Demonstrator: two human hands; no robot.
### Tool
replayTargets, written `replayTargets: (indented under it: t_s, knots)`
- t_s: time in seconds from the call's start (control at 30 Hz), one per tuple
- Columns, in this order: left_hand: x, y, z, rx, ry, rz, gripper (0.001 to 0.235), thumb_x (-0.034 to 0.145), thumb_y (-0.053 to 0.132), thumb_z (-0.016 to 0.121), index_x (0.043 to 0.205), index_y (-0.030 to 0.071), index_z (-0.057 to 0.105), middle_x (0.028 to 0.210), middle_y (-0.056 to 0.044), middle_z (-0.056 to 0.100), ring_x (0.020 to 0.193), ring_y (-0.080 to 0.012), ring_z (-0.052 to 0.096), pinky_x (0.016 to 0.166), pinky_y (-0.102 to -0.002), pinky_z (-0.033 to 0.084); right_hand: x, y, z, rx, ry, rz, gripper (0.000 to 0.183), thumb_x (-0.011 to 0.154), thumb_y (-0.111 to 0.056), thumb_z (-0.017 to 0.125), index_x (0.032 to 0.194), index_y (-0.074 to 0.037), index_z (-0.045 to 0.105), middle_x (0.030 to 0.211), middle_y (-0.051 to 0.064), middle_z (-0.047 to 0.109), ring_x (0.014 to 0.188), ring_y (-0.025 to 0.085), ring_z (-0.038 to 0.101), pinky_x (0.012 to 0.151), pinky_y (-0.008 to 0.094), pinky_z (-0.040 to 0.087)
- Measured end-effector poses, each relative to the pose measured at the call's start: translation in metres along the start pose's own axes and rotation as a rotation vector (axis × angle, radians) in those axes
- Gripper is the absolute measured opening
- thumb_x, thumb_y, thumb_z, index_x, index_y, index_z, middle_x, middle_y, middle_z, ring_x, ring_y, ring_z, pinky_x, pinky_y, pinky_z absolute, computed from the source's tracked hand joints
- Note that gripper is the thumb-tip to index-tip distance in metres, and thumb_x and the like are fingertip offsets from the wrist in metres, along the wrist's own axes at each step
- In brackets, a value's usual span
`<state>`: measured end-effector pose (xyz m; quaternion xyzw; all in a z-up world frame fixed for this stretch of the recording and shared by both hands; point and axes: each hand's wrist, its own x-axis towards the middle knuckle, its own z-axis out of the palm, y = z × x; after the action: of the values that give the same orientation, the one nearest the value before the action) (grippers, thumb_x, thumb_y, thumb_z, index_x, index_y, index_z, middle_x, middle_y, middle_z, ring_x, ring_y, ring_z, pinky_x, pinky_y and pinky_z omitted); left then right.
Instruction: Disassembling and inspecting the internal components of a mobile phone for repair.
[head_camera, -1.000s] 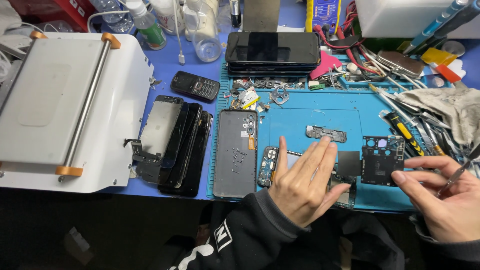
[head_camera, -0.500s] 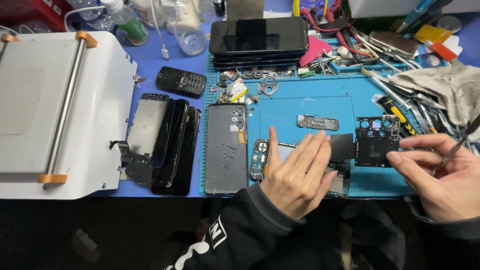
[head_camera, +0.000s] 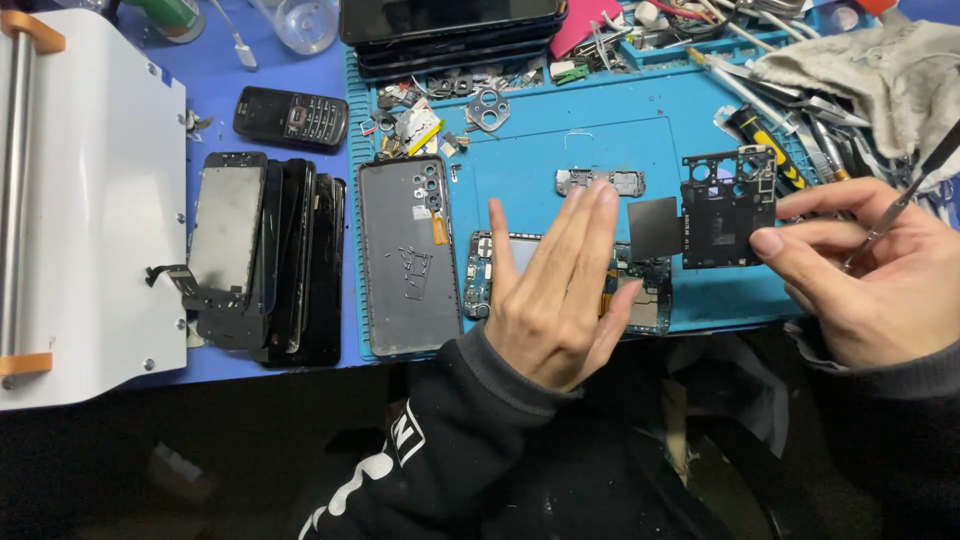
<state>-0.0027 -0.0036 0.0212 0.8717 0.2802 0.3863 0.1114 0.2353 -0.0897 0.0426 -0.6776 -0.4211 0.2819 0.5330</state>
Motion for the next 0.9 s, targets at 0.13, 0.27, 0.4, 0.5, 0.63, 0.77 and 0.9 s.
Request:
replayTargets:
  t_s: [0.13, 0.27, 0.4, 0.5, 0.63, 0.77, 0.9]
  knots:
    - [-0.001, 0.002, -0.005, 0.021, -0.005, 0.043, 0.072, 0.098, 0.018, 0.077, 0.158, 0.0, 0.04, 0.161, -0.015, 0.047, 0.153, -0.0298, 0.047, 0.128, -0.076, 0.022, 0.0, -0.004, 0.002, 0.032, -0.008, 0.014, 0.025, 0.094, -0.001, 0.075, 0.117, 0.002, 0.063, 0.083, 0.004, 0.07, 0.063, 0.001, 0.054, 0.055, 0.014, 0.039]
    - [0.001, 0.004, -0.011, 0.012, -0.005, 0.056, 0.069, 0.097, 0.016, 0.078, 0.157, 0.007, 0.045, 0.163, -0.014, 0.044, 0.156, -0.0321, 0.043, 0.124, -0.073, 0.026, -0.001, -0.006, 0.003, 0.101, -0.046, 0.037, 0.028, 0.094, 0.0, 0.074, 0.119, 0.002, 0.062, 0.08, 0.004, 0.07, 0.059, 0.0, 0.051, 0.051, 0.015, 0.035]
    - [0.0, 0.004, -0.012, 0.048, 0.027, 0.066, 0.063, 0.1, 0.014, 0.077, 0.156, 0.01, 0.049, 0.162, -0.011, 0.046, 0.149, -0.0316, 0.045, 0.124, -0.066, 0.033, -0.001, -0.007, 0.005, 0.113, -0.07, 0.042, 0.03, 0.094, 0.002, 0.073, 0.121, 0.002, 0.06, 0.077, 0.004, 0.069, 0.057, 0.0, 0.049, 0.049, 0.016, 0.034]
    - [0.0, 0.005, -0.013, 0.071, 0.041, 0.045, 0.063, 0.098, 0.014, 0.077, 0.155, 0.009, 0.051, 0.16, -0.009, 0.049, 0.149, -0.0317, 0.047, 0.124, -0.064, 0.035, 0.0, -0.006, 0.005, 0.144, -0.086, 0.058, 0.031, 0.094, 0.002, 0.072, 0.122, 0.002, 0.06, 0.076, 0.005, 0.068, 0.055, 0.001, 0.047, 0.048, 0.016, 0.033]
    - [0.002, 0.007, -0.014, 0.074, 0.06, 0.024, 0.061, 0.096, 0.016, 0.077, 0.152, 0.01, 0.054, 0.156, -0.008, 0.054, 0.148, -0.0307, 0.049, 0.123, -0.063, 0.035, 0.001, -0.004, 0.005, 0.211, -0.121, 0.124, 0.032, 0.094, 0.002, 0.072, 0.124, 0.002, 0.06, 0.071, 0.004, 0.066, 0.051, 0.002, 0.044, 0.044, 0.017, 0.03]
    - [0.001, 0.008, -0.012, 0.092, 0.124, 0.045, 0.045, 0.103, 0.013, 0.075, 0.147, 0.012, 0.063, 0.15, -0.005, 0.058, 0.145, -0.0282, 0.052, 0.125, -0.06, 0.035, -0.002, -0.001, 0.004, 0.2, -0.157, 0.098, 0.035, 0.093, 0.003, 0.071, 0.125, 0.0, 0.059, 0.067, 0.002, 0.062, 0.051, 0.002, 0.044, 0.045, 0.018, 0.03]
    - [0.004, 0.004, -0.018, 0.1, 0.189, 0.145, 0.028, 0.095, 0.015, 0.073, 0.124, 0.013, 0.073, 0.126, -0.002, 0.069, 0.126, -0.025, 0.064, 0.125, -0.065, 0.033, 0.003, 0.021, -0.005, 0.148, -0.191, 0.067, 0.038, 0.094, 0.002, 0.07, 0.13, 0.002, 0.059, 0.065, 0.002, 0.058, 0.05, 0.003, 0.042, 0.044, 0.019, 0.027]
